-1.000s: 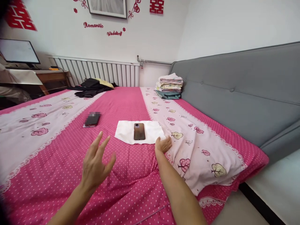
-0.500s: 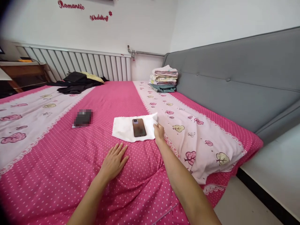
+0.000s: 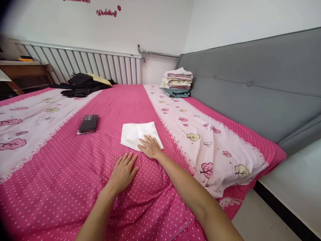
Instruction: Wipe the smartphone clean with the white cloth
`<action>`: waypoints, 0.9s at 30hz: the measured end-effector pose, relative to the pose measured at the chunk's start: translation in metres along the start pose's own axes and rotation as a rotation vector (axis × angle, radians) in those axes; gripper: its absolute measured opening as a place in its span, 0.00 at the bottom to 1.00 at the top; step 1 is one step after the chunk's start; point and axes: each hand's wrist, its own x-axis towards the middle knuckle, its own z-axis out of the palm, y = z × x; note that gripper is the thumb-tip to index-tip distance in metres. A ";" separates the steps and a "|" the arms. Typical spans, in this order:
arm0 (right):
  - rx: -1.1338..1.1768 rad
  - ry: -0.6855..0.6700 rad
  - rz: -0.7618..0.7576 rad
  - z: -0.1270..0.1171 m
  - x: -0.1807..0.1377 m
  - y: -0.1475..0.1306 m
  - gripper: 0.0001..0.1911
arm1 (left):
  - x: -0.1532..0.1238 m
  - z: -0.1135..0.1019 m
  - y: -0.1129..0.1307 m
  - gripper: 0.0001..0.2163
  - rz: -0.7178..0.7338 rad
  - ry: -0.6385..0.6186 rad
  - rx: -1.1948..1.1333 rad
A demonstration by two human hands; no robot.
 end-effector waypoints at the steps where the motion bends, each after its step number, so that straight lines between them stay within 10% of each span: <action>1: -0.013 -0.012 0.012 0.000 0.004 0.001 0.36 | 0.000 0.000 0.000 0.24 0.002 -0.001 0.000; 16: -0.150 -0.044 0.192 -0.003 0.091 0.024 0.31 | 0.000 0.001 -0.002 0.24 0.003 -0.023 -0.058; 27: -0.182 0.056 0.240 0.006 0.099 0.026 0.32 | -0.002 0.000 -0.001 0.24 0.004 -0.025 -0.053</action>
